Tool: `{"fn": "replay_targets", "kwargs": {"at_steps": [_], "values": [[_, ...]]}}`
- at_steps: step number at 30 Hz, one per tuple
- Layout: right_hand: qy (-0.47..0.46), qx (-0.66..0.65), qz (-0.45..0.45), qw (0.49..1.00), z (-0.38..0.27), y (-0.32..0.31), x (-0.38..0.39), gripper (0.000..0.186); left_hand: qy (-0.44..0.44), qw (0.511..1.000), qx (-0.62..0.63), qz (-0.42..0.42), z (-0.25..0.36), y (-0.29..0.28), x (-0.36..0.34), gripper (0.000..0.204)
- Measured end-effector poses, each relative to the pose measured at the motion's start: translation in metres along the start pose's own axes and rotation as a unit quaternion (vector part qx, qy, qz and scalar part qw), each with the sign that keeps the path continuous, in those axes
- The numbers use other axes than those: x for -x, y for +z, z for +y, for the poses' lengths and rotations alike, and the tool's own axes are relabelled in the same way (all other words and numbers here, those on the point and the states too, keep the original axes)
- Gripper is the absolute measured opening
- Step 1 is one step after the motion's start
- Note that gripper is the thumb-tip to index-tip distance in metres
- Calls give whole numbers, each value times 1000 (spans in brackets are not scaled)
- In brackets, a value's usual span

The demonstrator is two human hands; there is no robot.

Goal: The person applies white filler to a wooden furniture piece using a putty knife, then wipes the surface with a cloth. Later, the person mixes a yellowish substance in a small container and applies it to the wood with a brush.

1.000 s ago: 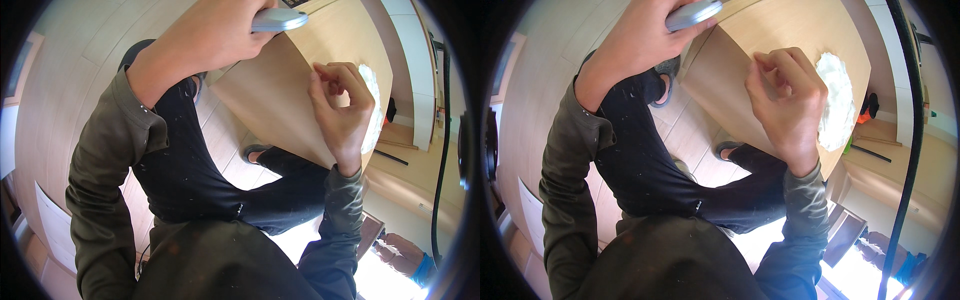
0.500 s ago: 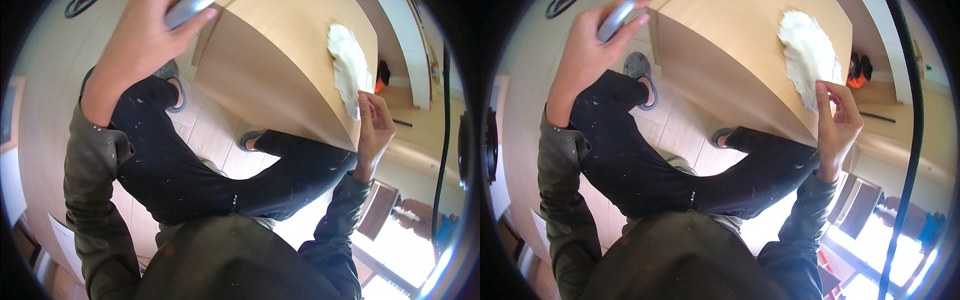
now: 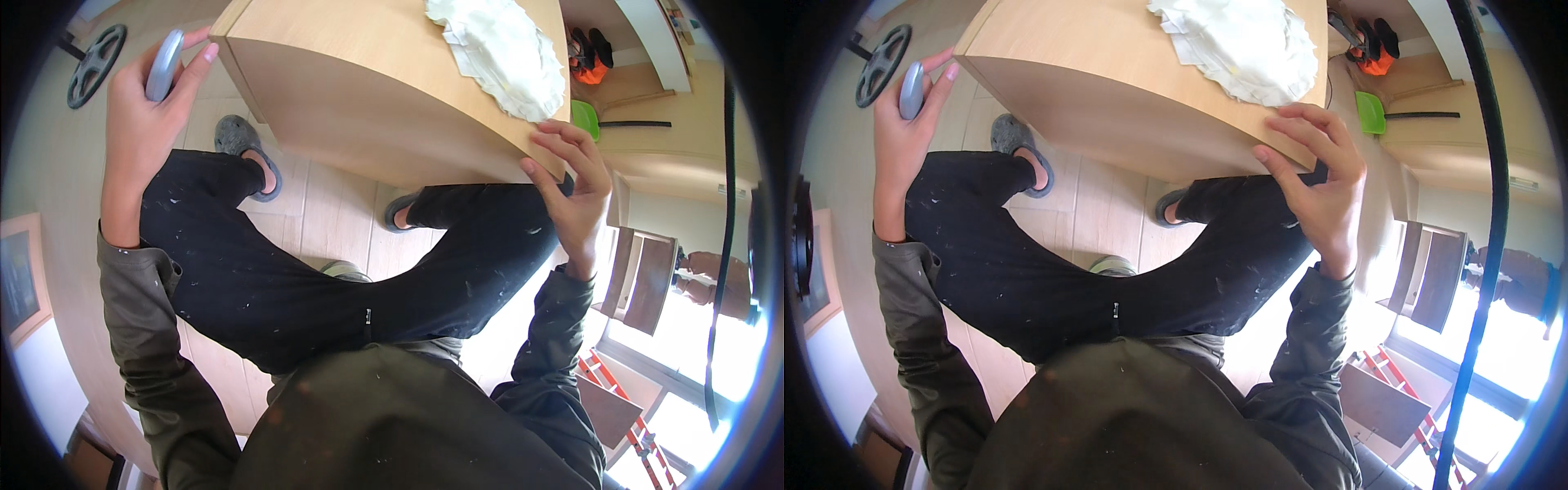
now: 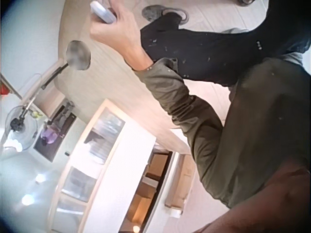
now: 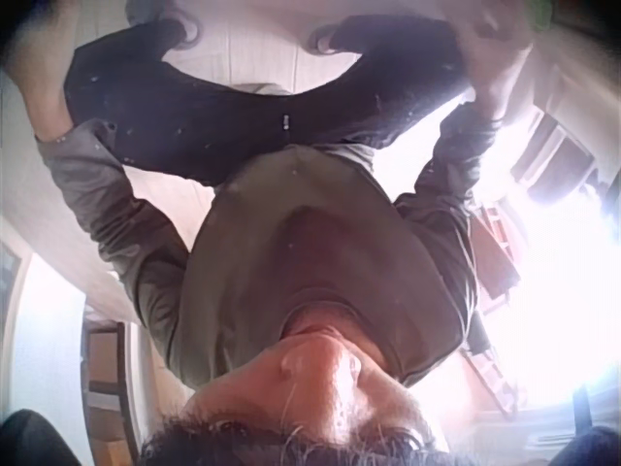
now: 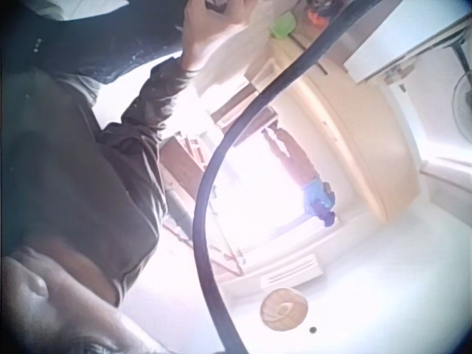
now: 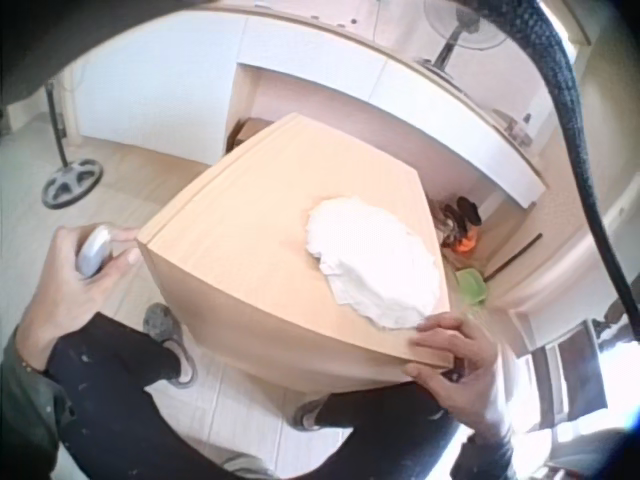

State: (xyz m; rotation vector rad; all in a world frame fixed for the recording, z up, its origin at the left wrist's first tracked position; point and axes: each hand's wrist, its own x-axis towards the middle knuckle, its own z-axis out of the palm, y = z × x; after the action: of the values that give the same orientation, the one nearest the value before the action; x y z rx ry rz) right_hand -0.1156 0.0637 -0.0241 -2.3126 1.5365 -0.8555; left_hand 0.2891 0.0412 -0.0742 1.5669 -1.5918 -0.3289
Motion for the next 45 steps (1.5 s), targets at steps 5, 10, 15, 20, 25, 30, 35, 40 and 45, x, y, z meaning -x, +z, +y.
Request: {"fn": "replay_targets", "kwargs": {"at_steps": [5, 10, 15, 20, 25, 30, 35, 40, 45], "values": [[16, -27, 27, 999, 2, 7, 6, 26, -6, 1000, -7, 4, -3, 2, 0, 25], [-6, -19, 43, 999, 8, 8, 8, 27, 7, 1000, -5, 8, -2, 2, -2, 25], [-96, 41, 80, 991, -1, 18, -1, 26, -9, 1000, 4, 6, 1, 3, -3, 26], [-88, 20, 117, 989, -3, 35, -5, 20, -3, 1000, -7, 13, 3, 7, -3, 26], [-83, 5, 106, 991, -9, 33, -9, 17, 0, 1000, -1, 11, 1, 1, 0, 25], [-14, -49, 78, 996, -14, 33, -2, 19, 4, 1000, 22, 15, -3, 3, 0, 23], [-14, 8, 47, 999, -20, 33, 0, 23, 40, 999, 17, 20, 10, -5, -1, 17], [-12, -51, 29, 998, -9, 34, -1, 17, 43, 995, 95, 4, -2, -10, 1, 17], [-2, -79, 37, 996, -10, 27, -4, 7, 111, 993, 38, 9, -18, -4, 6, 22]]}}
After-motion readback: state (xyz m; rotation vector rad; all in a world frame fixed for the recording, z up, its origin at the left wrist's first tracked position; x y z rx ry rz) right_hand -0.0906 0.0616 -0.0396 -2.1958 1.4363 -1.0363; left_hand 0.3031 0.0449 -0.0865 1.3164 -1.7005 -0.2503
